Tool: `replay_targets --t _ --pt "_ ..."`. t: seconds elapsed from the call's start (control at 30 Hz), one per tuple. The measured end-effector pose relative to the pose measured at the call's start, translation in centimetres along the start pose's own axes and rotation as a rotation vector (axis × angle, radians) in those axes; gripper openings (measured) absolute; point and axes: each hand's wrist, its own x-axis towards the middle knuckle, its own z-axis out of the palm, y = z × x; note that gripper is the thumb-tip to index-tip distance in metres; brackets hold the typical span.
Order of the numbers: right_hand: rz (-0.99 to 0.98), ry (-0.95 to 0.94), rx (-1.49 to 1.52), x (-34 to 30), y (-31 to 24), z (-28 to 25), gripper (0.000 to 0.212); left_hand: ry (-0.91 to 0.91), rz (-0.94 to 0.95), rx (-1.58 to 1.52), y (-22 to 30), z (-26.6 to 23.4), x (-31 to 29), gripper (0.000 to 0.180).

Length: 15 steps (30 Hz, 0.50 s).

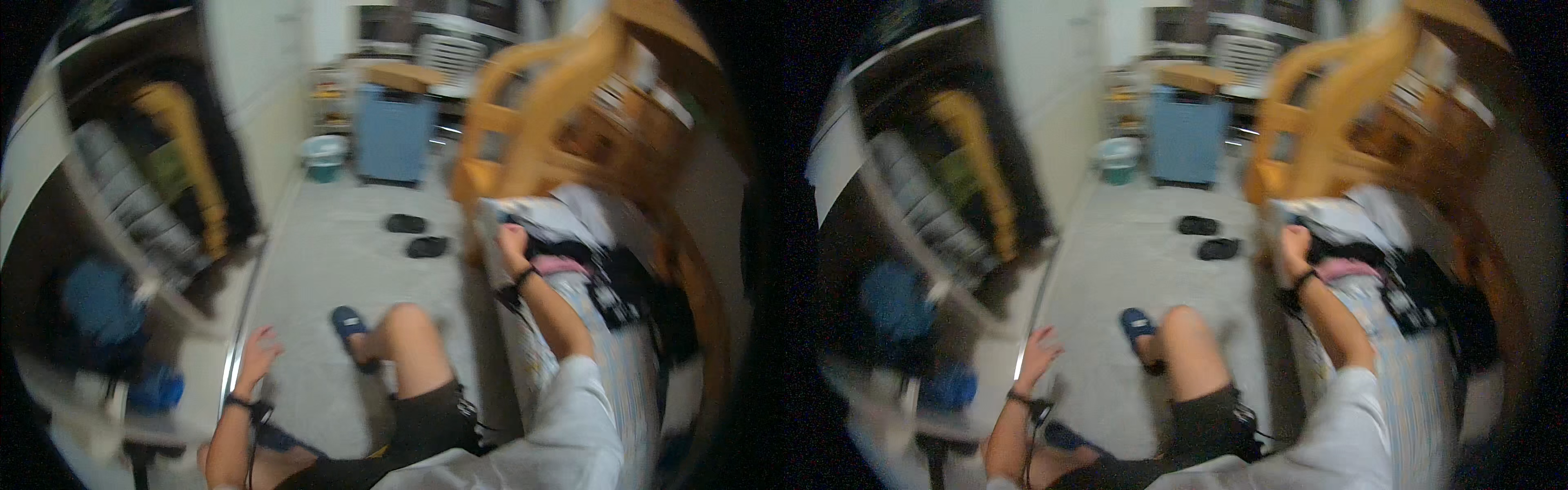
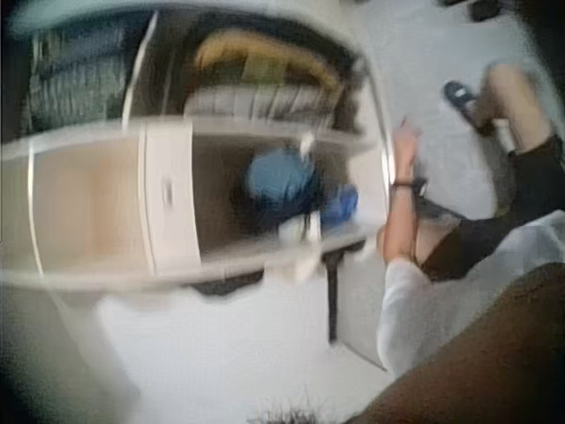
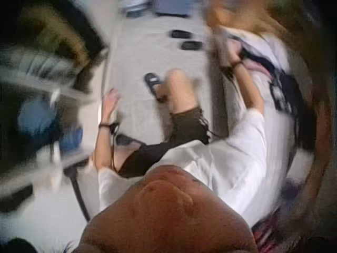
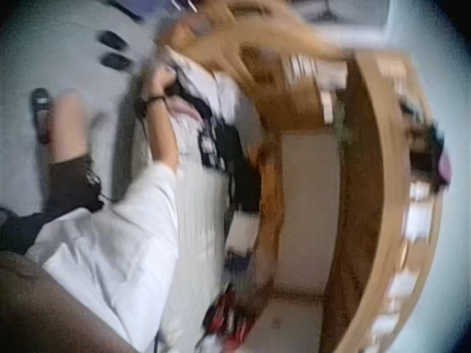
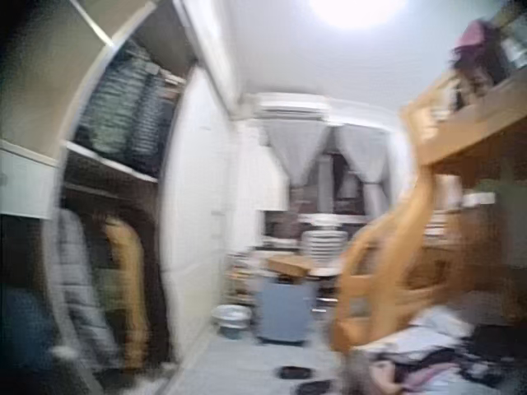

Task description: The person picks up several garments from a shelf one by one, including black pants, a printed t-shirt, and blue jeans, and places them onto a stack on a bed.

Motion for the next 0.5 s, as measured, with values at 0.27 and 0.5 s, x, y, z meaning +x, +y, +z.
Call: replay_targets --t 0.27,0.5 --pt "-0.502 -0.974 0.406 -27.8 -32.5 20.7 0.005 -0.122 0.159 0.488 7.2 -4.3 -2.4 0.048" --pt "-0.872 -1.478 0.294 -54.2 -46.8 37.4 0.025 0.005 0.16 0.733 3.3 -9.3 -4.7 0.066"
